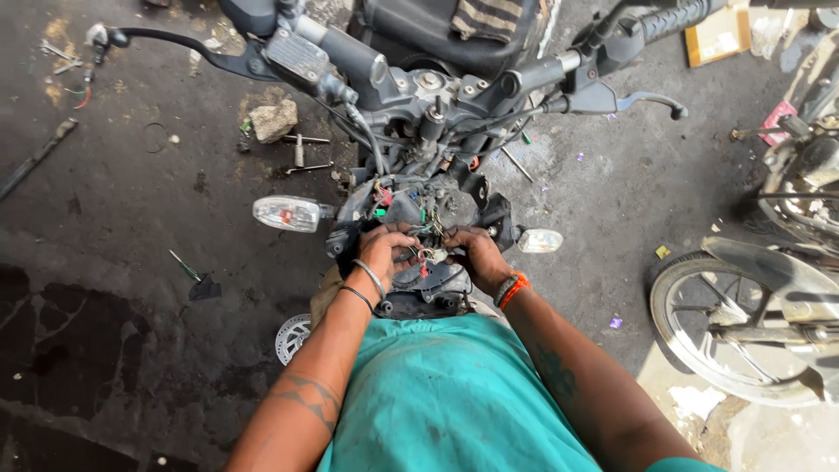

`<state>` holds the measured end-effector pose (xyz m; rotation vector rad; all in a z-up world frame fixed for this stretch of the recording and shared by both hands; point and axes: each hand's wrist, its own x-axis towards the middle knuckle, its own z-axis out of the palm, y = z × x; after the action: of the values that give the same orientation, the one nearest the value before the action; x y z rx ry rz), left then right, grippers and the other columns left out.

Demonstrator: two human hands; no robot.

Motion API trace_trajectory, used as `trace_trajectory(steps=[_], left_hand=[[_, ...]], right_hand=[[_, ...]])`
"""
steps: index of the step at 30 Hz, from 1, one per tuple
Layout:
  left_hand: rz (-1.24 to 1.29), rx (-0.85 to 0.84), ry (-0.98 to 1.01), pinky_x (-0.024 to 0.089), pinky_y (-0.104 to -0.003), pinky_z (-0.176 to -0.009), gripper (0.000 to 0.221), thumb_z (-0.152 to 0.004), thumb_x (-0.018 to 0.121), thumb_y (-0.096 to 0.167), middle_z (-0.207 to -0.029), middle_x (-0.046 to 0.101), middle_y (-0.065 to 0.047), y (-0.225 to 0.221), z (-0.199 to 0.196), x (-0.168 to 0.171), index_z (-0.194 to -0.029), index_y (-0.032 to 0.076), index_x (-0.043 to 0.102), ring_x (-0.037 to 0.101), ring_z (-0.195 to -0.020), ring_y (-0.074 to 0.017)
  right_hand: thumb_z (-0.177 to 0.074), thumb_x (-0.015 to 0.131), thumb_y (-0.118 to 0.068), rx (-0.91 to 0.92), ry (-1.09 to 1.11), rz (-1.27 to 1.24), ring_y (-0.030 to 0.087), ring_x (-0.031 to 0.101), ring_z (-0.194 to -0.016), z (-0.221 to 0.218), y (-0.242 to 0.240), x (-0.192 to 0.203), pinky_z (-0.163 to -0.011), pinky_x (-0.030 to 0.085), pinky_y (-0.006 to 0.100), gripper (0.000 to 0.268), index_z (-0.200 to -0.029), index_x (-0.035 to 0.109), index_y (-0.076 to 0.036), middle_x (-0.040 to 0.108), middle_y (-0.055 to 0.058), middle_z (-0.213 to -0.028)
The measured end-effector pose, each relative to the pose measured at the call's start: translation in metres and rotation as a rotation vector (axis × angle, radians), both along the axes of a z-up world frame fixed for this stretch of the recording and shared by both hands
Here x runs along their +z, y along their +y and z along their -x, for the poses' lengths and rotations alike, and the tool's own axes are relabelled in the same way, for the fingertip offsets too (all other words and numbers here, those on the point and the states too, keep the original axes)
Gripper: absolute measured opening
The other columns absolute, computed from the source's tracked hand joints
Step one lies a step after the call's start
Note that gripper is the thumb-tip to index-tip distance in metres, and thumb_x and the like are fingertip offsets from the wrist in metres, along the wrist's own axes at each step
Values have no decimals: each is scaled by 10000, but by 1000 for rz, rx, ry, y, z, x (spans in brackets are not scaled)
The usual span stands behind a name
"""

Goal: The person works on the front of a motorcycle, manipulating wiring and connectors beneath the handlebar area. They fit the instrument cluster with the speedometer onto the front assembly, adjust it, and continue handling wires and small components around the headlight housing.

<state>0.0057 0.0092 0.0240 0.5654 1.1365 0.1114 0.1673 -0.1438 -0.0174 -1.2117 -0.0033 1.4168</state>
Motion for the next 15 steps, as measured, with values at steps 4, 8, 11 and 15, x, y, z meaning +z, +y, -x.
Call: trace_trajectory(steps=[4,8,11,15], left_hand=[[-14,-44,-24,591,-436,-731,247,-791,655,34,-877,716,-79,1,1,-5,-1033,82,639,714,-834,-236],[-38,-148,-35,583,-382,-746,214,-858,710,94,-915,720,-36,-1,0,-1,-1065,98,658,706,-871,-187],[-58,-181,-34,577,-359,-740,164,-916,720,162,-910,708,-19,-2,-1,-6,-1059,90,689,685,-862,-160],[5,-126,-7,579,-376,-723,138,-955,673,215,-876,710,-39,0,-2,-7,-1022,96,696,689,-823,-183]], right_hand=[[-820,588,-58,48,-62,-103,160,607,-882,-1,1,-7,-741,530,327,95,-842,671,-17,654,43,-922],[-801,597,-103,41,-26,27,174,588,-817,0,6,8,-710,492,329,109,-826,668,-24,639,50,-861],[-804,613,-132,39,-51,74,178,580,-788,3,11,26,-696,464,326,134,-836,687,-26,652,52,-833],[-794,639,-158,-12,-33,116,159,582,-824,6,10,29,-721,464,334,145,-871,705,-56,664,28,-855]])
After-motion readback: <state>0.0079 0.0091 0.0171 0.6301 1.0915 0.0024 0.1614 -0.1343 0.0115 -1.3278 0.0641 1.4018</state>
